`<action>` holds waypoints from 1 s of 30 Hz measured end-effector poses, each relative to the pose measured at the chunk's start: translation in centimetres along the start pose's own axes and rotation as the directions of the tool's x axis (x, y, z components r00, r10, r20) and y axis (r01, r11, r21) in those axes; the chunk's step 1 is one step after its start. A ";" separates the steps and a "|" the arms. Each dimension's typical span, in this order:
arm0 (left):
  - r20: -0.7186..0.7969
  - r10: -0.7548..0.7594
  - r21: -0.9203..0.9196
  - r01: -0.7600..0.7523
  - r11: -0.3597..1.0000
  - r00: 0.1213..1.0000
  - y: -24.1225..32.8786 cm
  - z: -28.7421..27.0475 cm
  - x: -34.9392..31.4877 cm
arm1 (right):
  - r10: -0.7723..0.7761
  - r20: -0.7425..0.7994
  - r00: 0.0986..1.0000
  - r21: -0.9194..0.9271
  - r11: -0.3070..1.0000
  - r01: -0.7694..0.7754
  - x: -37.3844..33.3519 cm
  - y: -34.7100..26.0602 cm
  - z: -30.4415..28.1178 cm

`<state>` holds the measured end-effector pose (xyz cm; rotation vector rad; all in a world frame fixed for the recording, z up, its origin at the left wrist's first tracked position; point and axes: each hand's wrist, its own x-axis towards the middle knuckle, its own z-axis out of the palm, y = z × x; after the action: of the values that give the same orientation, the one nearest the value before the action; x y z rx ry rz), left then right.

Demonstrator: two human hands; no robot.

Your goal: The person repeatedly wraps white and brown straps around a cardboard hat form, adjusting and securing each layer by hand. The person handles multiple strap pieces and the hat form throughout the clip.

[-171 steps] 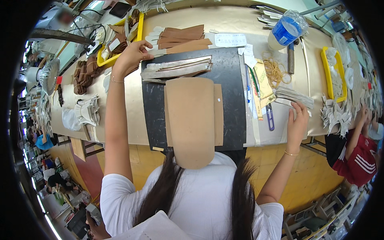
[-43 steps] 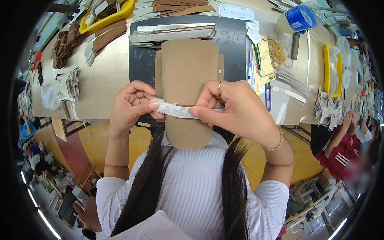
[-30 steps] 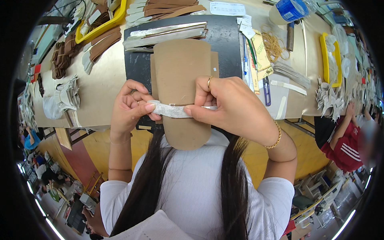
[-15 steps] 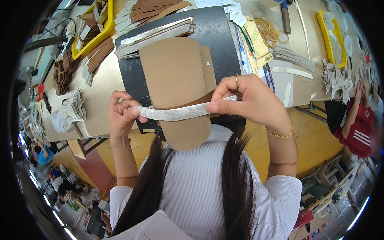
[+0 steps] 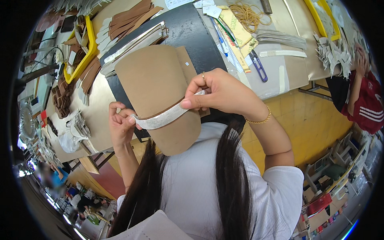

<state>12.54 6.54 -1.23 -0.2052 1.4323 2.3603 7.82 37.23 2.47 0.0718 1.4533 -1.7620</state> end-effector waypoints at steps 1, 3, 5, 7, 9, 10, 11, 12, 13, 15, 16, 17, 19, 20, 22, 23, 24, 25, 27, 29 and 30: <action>-0.001 -0.008 -0.005 0.008 1.000 1.000 0.0 0.1 0.0 | -0.014 -0.001 1.000 0.020 1.000 0.014 0.1 0.3 0.1; -0.006 -0.025 -0.015 0.025 1.000 1.000 -0.1 0.2 0.1 | -0.011 -0.012 1.000 0.063 0.998 0.011 0.3 0.8 0.2; -0.025 -0.041 -0.002 0.041 0.999 0.999 -0.1 0.4 0.2 | 0.007 -0.023 1.000 0.110 0.994 -0.005 0.5 1.4 0.2; -0.027 -0.048 0.001 0.048 0.999 0.998 -0.2 0.5 0.3 | 0.041 -0.039 0.998 0.160 0.987 -0.034 0.6 2.2 0.2; -0.014 -0.047 -0.003 0.047 0.999 0.999 -0.4 0.4 0.4 | 0.055 -0.047 0.997 0.273 0.961 -0.040 0.7 3.1 0.3; -0.018 -0.048 0.000 0.048 0.999 0.999 -0.3 0.4 0.4 | 0.062 -0.050 0.997 0.328 0.944 -0.043 0.7 3.5 0.3; -0.023 -0.050 0.002 0.050 0.999 0.999 -0.2 0.6 0.4 | 0.063 -0.049 0.997 0.351 0.936 -0.042 0.8 3.8 0.3; -0.028 -0.050 0.005 0.050 0.999 0.998 -0.2 0.7 0.4 | 0.063 -0.046 0.997 0.372 0.927 -0.041 0.8 4.0 0.3; -0.031 -0.055 0.005 0.055 0.998 0.998 -0.1 0.7 0.4 | 0.063 -0.044 0.997 0.394 0.918 -0.040 0.9 4.1 0.3; -0.038 -0.064 0.006 0.064 0.998 0.997 -0.1 0.7 0.3 | 0.063 -0.046 0.997 0.413 0.910 -0.039 0.8 4.1 0.5; -0.038 -0.064 0.006 0.065 0.998 0.997 -0.1 0.8 0.4 | 0.064 -0.046 0.997 0.421 0.906 -0.039 0.9 4.1 0.5; -0.038 -0.065 0.007 0.065 0.998 0.997 0.0 0.8 0.4 | 0.064 -0.041 0.997 0.421 0.906 -0.041 0.9 4.1 0.4; -0.038 -0.066 0.009 0.066 0.998 0.997 -0.1 0.8 0.4 | 0.062 -0.030 0.998 0.419 0.907 -0.044 1.0 4.2 0.3; -0.038 -0.066 0.010 0.066 0.998 0.997 -0.1 0.8 0.4 | 0.048 -0.029 0.998 0.414 0.910 -0.032 1.2 4.3 0.2; -0.038 -0.067 0.013 0.067 0.998 0.997 -0.1 0.9 0.5 | 0.022 -0.028 0.999 0.406 0.914 -0.009 1.3 4.5 0.1; -0.037 -0.066 0.015 0.067 0.998 0.997 0.0 0.9 0.6 | 0.022 -0.031 0.999 0.408 0.913 -0.007 1.3 4.5 0.1; -0.038 -0.064 0.016 0.065 0.998 0.997 0.0 1.0 0.6 | 0.022 -0.033 0.999 0.408 0.913 -0.007 1.2 4.4 0.2; -0.040 -0.068 0.018 0.069 0.997 0.997 0.1 1.0 0.5 | 0.023 -0.034 0.999 0.409 0.912 -0.007 1.2 4.4 0.2; -0.044 -0.074 0.022 0.075 0.997 0.996 0.1 1.1 0.5 | 0.021 -0.030 0.999 0.405 0.914 -0.006 1.2 4.4 0.3; -0.049 -0.076 0.028 0.077 0.997 0.996 0.2 1.2 0.5 | 0.020 -0.032 0.999 0.404 0.915 -0.005 1.2 4.4 0.4; -0.052 -0.076 0.030 0.078 0.997 0.996 0.2 1.2 0.4 | 0.021 -0.035 0.999 0.405 0.914 -0.005 1.2 4.5 0.5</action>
<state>12.15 7.64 -0.61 -0.3081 1.4571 2.2840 10.03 36.26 -1.52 0.3332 1.0875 -2.0365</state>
